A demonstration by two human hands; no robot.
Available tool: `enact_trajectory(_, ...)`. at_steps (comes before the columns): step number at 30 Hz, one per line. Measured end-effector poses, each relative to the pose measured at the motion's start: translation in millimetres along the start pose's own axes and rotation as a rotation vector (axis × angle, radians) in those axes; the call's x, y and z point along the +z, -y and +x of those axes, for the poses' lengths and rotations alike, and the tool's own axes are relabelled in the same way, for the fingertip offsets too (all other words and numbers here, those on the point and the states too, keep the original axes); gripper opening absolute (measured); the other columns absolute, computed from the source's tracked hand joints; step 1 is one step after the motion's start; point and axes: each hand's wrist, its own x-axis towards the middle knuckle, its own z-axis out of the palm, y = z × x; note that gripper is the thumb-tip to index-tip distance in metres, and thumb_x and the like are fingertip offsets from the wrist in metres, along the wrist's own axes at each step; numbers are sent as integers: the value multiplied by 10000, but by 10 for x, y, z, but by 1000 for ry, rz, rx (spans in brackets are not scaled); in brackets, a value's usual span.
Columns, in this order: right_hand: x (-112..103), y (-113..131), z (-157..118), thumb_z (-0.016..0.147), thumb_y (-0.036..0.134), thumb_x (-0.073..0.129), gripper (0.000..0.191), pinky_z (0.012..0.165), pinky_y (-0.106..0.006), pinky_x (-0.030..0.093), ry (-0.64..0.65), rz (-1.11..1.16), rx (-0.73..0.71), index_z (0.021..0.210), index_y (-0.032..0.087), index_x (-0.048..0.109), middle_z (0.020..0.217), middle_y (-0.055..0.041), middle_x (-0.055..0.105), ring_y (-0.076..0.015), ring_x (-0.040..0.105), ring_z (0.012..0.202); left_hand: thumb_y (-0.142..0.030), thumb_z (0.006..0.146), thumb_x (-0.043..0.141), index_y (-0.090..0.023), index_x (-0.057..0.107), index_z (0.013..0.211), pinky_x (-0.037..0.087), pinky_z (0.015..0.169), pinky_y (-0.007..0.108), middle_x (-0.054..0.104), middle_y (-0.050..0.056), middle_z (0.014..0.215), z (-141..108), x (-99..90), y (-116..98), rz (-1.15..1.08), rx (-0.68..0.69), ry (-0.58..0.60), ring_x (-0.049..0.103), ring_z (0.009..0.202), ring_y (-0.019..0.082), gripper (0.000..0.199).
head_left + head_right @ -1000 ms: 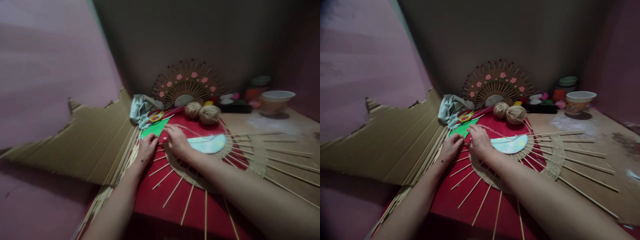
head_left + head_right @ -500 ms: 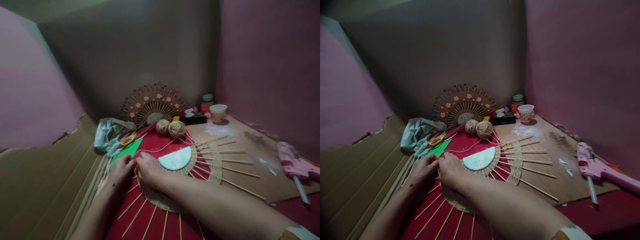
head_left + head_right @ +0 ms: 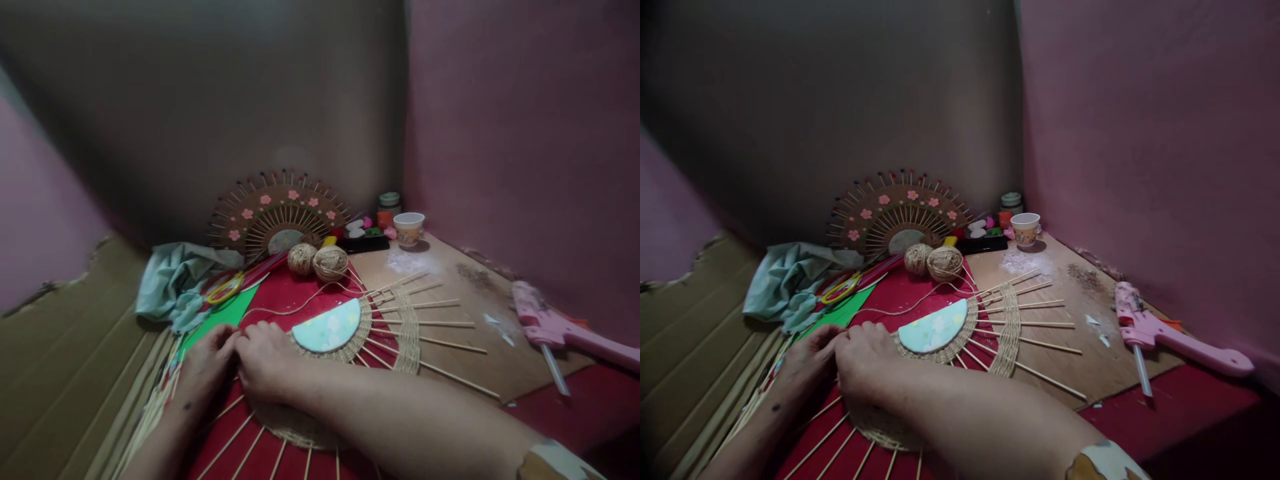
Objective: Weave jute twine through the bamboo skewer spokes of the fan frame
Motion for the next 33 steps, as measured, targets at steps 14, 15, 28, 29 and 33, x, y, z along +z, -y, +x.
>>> enact_trajectory(14,33,-30,-28,853,222,487,248,791,-362,404,55,57,-8,977,180,698,1002,-95,603,-240,492,960,-418,655,590,-147,642,723,418,597,250,635,16,653,-7,30,9,-199,66,-9,563,637,164,283)
enact_trajectory(15,44,-38,-29,859,218,477,256,790,-368,401,55,69,4,962,181,708,994,-103,601,-247,490,964,-417,676,576,-149,632,728,413,578,243,626,11,644,-13,37,18,-208,64,-20,556,615,154,278)
enact_trajectory(28,141,-132,9,849,211,482,317,838,-312,412,-6,229,98,1083,248,693,1019,-67,664,-223,549,987,-323,706,565,-147,611,744,407,530,219,580,-15,601,-144,-133,93,-321,45,15,515,522,107,185)
enact_trajectory(29,141,-134,10,845,209,489,314,848,-305,412,-15,241,101,1078,247,695,1034,-64,668,-220,553,996,-308,704,570,-146,611,740,402,525,214,578,-14,609,-160,-156,97,-328,46,41,514,529,105,170)
enact_trajectory(33,151,-138,15,814,160,502,298,876,-281,413,-48,279,120,1023,218,707,1042,-62,684,-209,571,1014,-292,693,607,-142,617,735,363,485,196,575,-11,624,-222,-214,117,-341,37,144,496,527,95,156)
